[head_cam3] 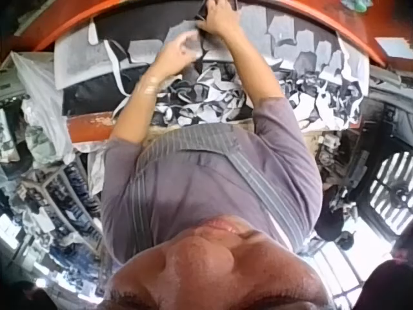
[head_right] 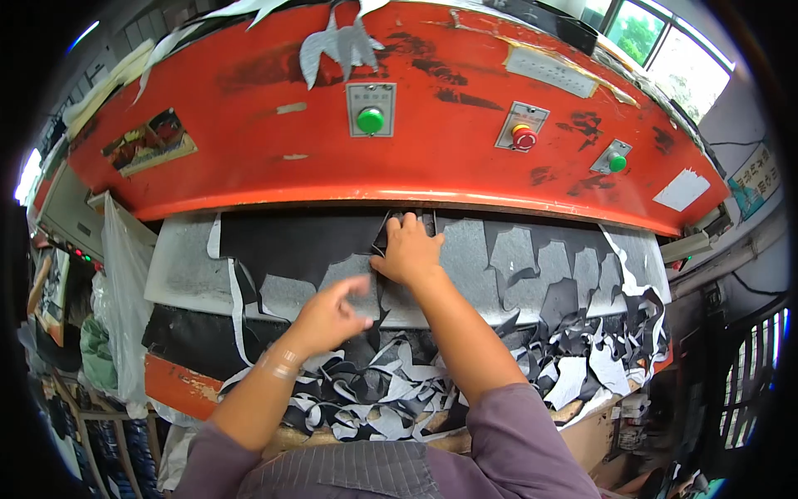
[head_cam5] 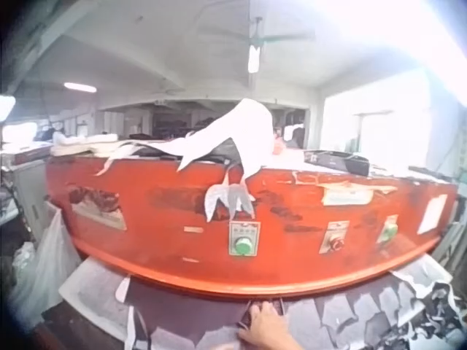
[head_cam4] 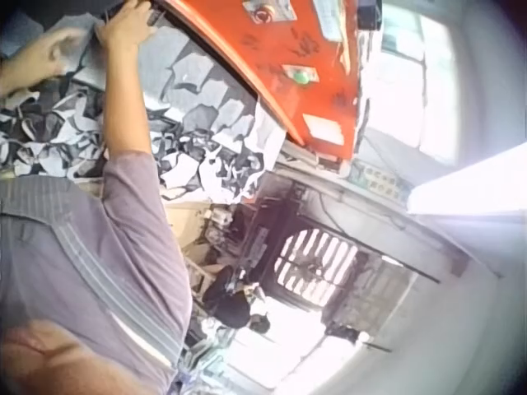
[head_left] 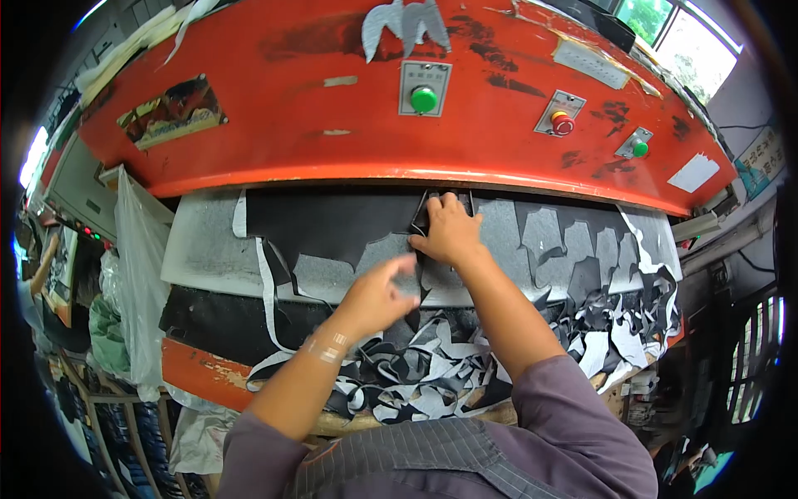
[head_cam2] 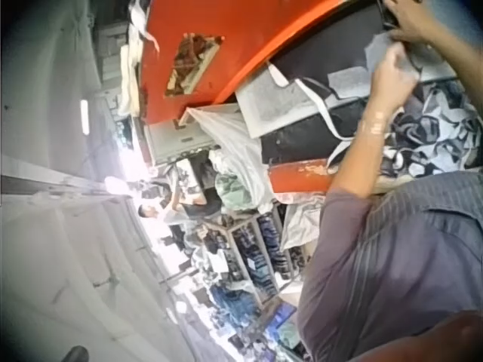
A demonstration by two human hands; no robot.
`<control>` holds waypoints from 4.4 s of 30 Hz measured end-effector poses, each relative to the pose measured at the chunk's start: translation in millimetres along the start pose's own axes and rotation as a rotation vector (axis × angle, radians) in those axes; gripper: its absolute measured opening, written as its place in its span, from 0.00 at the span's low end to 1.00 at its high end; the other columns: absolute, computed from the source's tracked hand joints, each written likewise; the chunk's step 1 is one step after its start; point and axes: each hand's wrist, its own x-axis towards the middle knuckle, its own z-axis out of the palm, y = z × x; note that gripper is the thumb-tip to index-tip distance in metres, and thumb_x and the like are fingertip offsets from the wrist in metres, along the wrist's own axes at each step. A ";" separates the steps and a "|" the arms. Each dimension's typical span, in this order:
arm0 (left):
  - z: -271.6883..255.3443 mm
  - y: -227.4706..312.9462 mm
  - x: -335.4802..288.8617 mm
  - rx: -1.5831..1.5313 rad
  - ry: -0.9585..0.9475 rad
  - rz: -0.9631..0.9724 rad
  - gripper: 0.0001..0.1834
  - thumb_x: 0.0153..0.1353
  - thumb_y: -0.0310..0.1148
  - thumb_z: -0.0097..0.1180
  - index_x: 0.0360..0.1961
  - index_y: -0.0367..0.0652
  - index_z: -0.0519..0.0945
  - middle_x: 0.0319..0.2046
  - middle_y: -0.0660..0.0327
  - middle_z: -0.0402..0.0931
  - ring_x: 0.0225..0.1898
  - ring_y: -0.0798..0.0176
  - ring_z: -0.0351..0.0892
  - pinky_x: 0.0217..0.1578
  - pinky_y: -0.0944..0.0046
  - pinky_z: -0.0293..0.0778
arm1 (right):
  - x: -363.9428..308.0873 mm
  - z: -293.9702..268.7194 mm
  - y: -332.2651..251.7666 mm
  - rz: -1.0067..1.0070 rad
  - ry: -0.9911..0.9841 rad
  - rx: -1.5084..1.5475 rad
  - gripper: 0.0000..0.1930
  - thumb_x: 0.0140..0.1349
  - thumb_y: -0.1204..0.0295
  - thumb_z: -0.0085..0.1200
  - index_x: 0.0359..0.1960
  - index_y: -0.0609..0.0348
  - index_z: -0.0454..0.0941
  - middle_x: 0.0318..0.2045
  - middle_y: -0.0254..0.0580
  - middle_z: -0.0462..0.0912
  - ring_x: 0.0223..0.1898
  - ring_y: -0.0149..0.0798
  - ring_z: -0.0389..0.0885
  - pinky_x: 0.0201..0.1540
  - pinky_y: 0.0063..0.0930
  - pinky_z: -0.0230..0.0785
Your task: Using a hydraulic press machine and cutting dies to stamp shoe components from material sheets.
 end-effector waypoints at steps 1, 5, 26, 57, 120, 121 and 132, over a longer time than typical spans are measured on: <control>-2.2 -21.0 18.9 0.032 0.094 0.045 0.41 0.48 0.31 0.69 0.63 0.37 0.63 0.44 0.56 0.76 0.30 0.72 0.74 0.33 0.69 0.73 | 4.6 3.3 -6.6 -0.028 -0.004 -0.006 0.35 0.46 0.51 0.63 0.53 0.58 0.70 0.56 0.48 0.72 0.58 0.46 0.70 0.56 0.60 0.59; 18.9 -66.0 80.9 0.094 0.191 0.159 0.51 0.46 0.29 0.69 0.68 0.33 0.52 0.56 0.50 0.70 0.38 0.65 0.76 0.42 0.68 0.73 | -0.6 14.2 9.6 -0.026 0.062 0.237 0.35 0.42 0.55 0.62 0.53 0.59 0.70 0.44 0.51 0.80 0.50 0.49 0.77 0.55 0.54 0.62; -43.8 -71.4 6.7 0.294 0.445 0.174 0.31 0.52 0.30 0.62 0.58 0.40 0.68 0.46 0.56 0.77 0.40 0.60 0.75 0.44 0.61 0.72 | 23.7 55.6 -74.4 -0.209 0.454 0.265 0.30 0.55 0.51 0.53 0.55 0.57 0.72 0.50 0.50 0.75 0.56 0.51 0.66 0.55 0.54 0.56; -55.7 -83.7 33.6 0.429 0.602 0.020 0.35 0.56 0.28 0.53 0.66 0.37 0.59 0.58 0.48 0.69 0.63 0.53 0.65 0.63 0.56 0.58 | -23.4 35.3 8.4 -0.107 0.434 0.874 0.36 0.60 0.59 0.56 0.65 0.66 0.58 0.62 0.63 0.65 0.67 0.53 0.60 0.68 0.41 0.48; -160.4 -50.8 -87.3 0.354 0.172 0.194 0.42 0.52 0.44 0.64 0.63 0.34 0.63 0.60 0.44 0.65 0.63 0.46 0.62 0.63 0.53 0.58 | -38.3 -1.8 -93.4 -0.130 0.110 0.578 0.37 0.42 0.62 0.67 0.54 0.64 0.66 0.41 0.55 0.80 0.43 0.45 0.81 0.47 0.36 0.72; -143.3 -57.3 -72.7 0.267 0.152 0.233 0.46 0.50 0.42 0.66 0.65 0.34 0.58 0.61 0.42 0.63 0.64 0.45 0.61 0.64 0.55 0.57 | -53.7 -4.3 -98.2 -0.095 0.066 0.764 0.35 0.43 0.64 0.66 0.54 0.64 0.66 0.41 0.52 0.80 0.42 0.41 0.80 0.47 0.33 0.72; -52.9 -75.9 -46.8 0.081 -0.150 0.039 0.14 0.56 0.33 0.56 0.43 0.39 0.79 0.35 0.44 0.79 0.42 0.43 0.79 0.44 0.53 0.73 | -65.0 -1.3 -96.6 -0.351 0.017 0.681 0.39 0.41 0.67 0.69 0.57 0.60 0.64 0.45 0.54 0.79 0.46 0.42 0.79 0.48 0.36 0.72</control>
